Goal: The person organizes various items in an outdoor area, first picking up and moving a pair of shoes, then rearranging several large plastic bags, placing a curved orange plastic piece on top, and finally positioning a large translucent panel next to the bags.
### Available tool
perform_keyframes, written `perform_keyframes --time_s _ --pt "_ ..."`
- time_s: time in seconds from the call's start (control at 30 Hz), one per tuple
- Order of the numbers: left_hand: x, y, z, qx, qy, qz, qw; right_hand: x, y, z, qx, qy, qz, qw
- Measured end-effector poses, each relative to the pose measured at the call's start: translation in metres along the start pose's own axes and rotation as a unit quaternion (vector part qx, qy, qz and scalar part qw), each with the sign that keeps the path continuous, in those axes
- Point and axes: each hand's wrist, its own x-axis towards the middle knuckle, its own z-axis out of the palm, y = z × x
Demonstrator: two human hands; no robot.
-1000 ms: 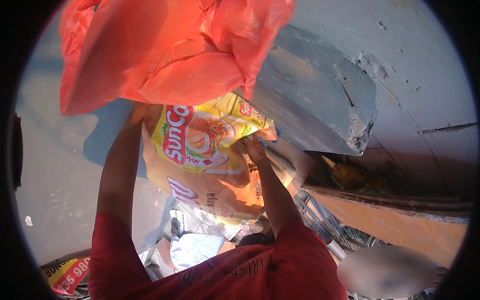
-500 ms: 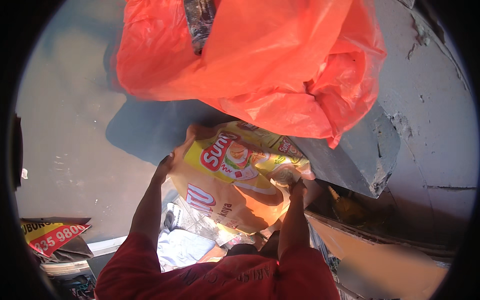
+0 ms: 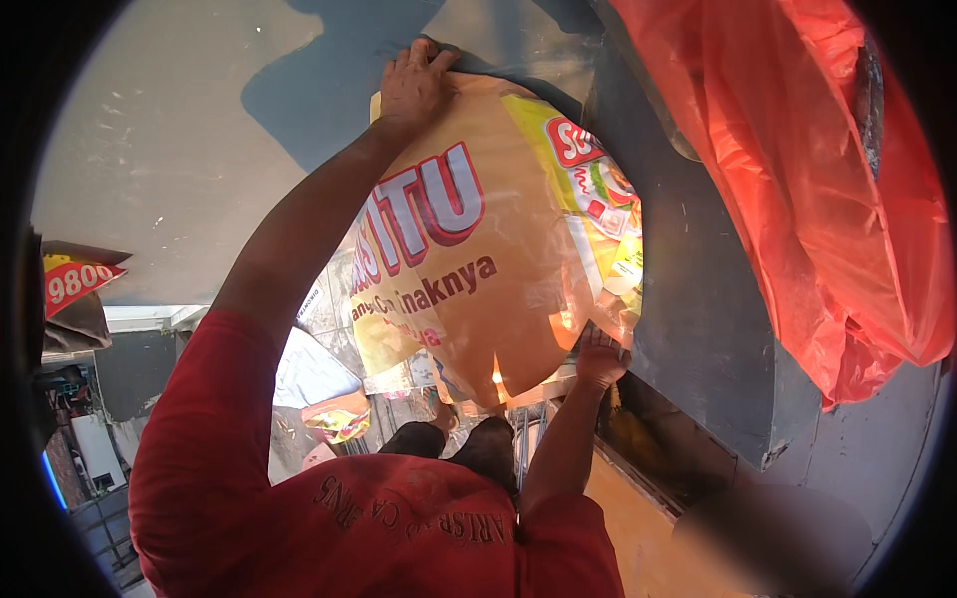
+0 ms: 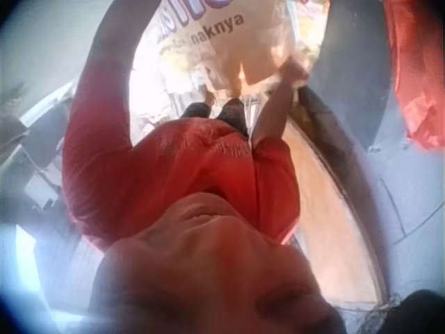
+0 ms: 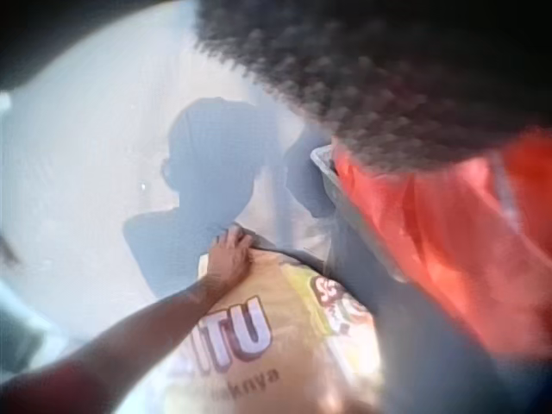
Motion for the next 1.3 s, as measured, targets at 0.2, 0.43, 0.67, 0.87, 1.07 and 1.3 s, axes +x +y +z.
perform_keyframes --time_s 0.2,0.43,0.67,0.87,1.07,1.3 --pt "-0.119 -0.037 0.019 -0.110 0.009 -0.077 0.991 -0.009 -0.016 -0.001 -0.038 -0.052 0.055 0.996" --pt "-0.381 -0.110 0.033 -0.479 -0.208 -0.680 0.515 -0.024 -0.036 -0.052 -0.374 0.329 -0.016 0.867" --pt "-0.470 -0.050 0.095 -0.369 -0.091 -0.643 0.665 -0.061 -0.050 -0.071 -0.611 0.400 0.034 0.682" --pt "-0.448 -0.043 0.086 -0.213 -0.382 -0.339 0.833 -0.058 0.025 0.124 -0.714 -0.171 -0.198 0.650" --pt "-0.393 -0.036 0.043 -0.483 -0.102 -0.519 0.698 0.018 0.064 0.172 -0.879 -0.288 -0.169 0.339" --pt "-0.277 -0.113 -0.073 -0.635 0.073 -0.611 0.467 0.019 0.074 0.374 -0.719 -0.206 -0.487 0.451"
